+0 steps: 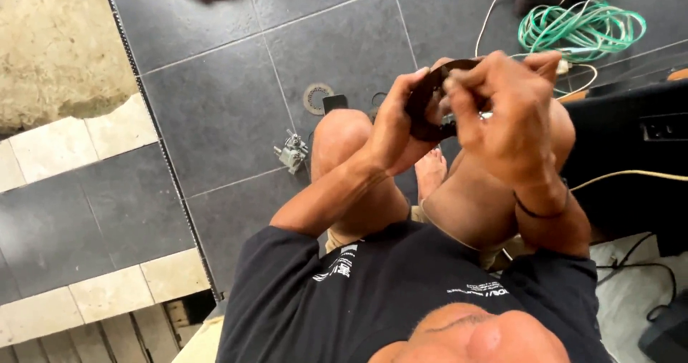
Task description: The person sits on the floor and uses a small tool to scrape and clean the surface of a circular metal part. They rotate the part to access different areas and continue scraping until the end of the clip.
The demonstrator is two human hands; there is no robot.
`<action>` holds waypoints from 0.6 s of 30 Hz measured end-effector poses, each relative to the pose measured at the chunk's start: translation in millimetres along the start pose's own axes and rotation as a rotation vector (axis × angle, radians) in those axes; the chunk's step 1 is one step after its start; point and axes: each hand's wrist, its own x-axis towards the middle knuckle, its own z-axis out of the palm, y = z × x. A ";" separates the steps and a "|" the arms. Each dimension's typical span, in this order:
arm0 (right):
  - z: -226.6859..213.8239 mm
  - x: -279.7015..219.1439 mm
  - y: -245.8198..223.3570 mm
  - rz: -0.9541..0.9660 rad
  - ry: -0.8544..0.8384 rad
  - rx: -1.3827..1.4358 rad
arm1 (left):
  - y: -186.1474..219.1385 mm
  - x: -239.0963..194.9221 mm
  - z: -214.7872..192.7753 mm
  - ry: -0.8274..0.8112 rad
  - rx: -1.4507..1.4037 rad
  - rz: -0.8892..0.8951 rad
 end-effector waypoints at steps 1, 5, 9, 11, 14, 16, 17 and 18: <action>0.5 -0.3 -1.2 0.007 -0.022 0.012 | 1.6 -0.4 3.0 -0.027 0.037 -0.007; 2.4 0.1 -7.1 -0.036 -0.028 0.047 | -1.5 -3.0 -8.7 -0.185 -0.107 0.014; 2.8 -1.4 -9.6 0.003 -0.003 0.001 | 0.2 -0.1 -1.8 -0.093 -0.058 -0.001; 3.6 -0.5 -8.7 -0.028 -0.025 0.053 | 1.2 -1.2 0.1 -0.173 -0.097 0.023; -2.1 1.2 -7.3 0.027 0.027 -0.068 | -1.2 -0.9 0.1 -0.065 -0.048 0.047; 5.7 -3.2 -14.0 -0.012 0.026 -0.031 | 1.4 -4.0 -2.8 -0.119 0.009 0.021; 2.0 0.4 -9.4 -0.017 0.027 -0.031 | 1.6 -0.4 -2.8 -0.121 0.010 0.026; -0.6 0.9 -6.7 0.003 0.035 -0.035 | 0.4 -0.4 -3.6 -0.088 0.009 0.017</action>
